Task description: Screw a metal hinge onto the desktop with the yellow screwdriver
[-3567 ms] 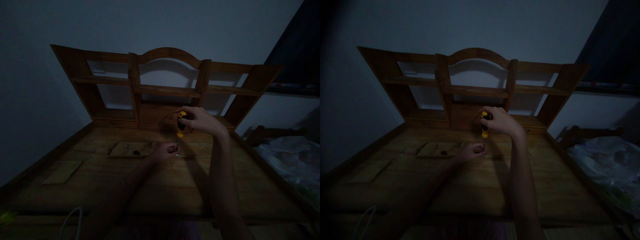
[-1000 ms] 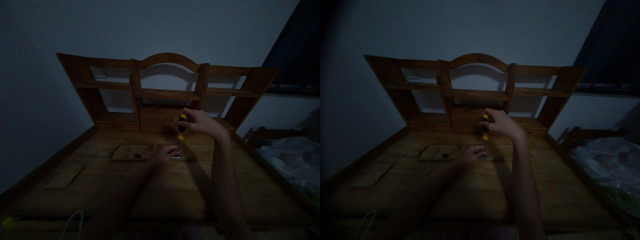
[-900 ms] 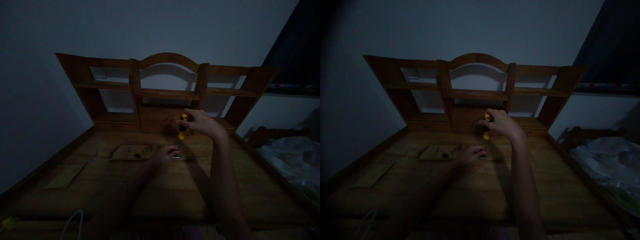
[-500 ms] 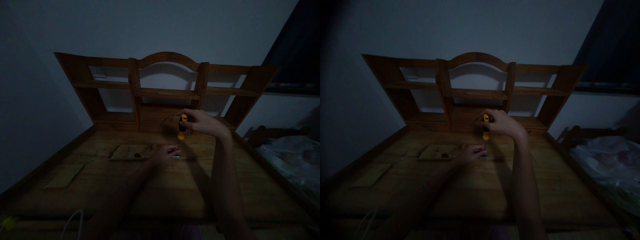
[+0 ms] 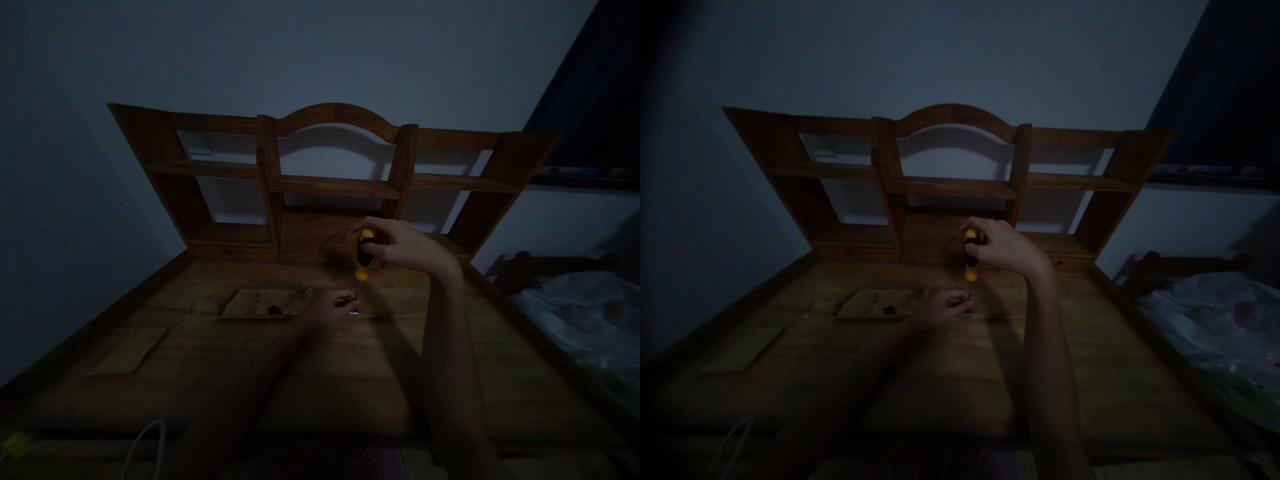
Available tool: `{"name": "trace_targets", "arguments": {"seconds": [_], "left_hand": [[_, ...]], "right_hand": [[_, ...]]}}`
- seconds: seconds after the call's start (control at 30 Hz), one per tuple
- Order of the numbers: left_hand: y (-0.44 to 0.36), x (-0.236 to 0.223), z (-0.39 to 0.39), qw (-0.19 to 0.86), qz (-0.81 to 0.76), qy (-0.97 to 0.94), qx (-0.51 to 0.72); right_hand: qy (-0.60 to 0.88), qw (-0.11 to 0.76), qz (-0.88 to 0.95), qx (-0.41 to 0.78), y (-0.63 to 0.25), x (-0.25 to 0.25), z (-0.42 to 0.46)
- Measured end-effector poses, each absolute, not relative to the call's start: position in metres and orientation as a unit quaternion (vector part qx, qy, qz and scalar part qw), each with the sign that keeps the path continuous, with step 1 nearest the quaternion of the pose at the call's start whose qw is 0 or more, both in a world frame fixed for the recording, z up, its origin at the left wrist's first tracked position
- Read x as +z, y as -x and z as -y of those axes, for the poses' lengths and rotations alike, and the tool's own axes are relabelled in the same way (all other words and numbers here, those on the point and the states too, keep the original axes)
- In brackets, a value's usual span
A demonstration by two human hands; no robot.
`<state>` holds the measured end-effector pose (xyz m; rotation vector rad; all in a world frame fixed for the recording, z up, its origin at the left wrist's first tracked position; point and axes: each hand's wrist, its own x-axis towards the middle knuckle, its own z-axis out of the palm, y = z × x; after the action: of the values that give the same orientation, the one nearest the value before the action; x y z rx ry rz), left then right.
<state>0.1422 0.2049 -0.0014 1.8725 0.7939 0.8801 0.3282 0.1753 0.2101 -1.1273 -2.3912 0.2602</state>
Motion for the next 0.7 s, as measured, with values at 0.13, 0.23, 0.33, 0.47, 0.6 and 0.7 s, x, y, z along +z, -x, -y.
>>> {"name": "trace_targets", "arguments": {"seconds": [0.13,0.23,0.33,0.47,0.6,0.7], "left_hand": [[-0.142,-0.005,-0.208,0.452,-0.310,-0.759,0.352],[-0.143,-0.005,-0.208,0.439,-0.317,-0.764,0.350],[-0.145,-0.004,-0.206,0.440,-0.310,-0.763,0.359],[-0.146,-0.004,-0.206,0.448,-0.300,-0.760,0.363],[-0.143,-0.007,-0.209,0.446,-0.311,-0.759,0.358],[-0.142,-0.008,-0.209,0.444,-0.308,-0.762,0.356]], "right_hand": [[0.409,0.248,0.875,0.082,-0.328,0.209,-0.178],[0.415,0.260,0.871,0.025,-0.326,0.202,-0.187],[0.428,0.267,0.863,-0.019,-0.324,0.196,-0.193],[0.399,0.256,0.880,0.032,-0.325,0.198,-0.189],[0.395,0.240,0.881,0.098,-0.330,0.207,-0.178],[0.404,0.232,0.879,0.102,-0.332,0.209,-0.176]]}}
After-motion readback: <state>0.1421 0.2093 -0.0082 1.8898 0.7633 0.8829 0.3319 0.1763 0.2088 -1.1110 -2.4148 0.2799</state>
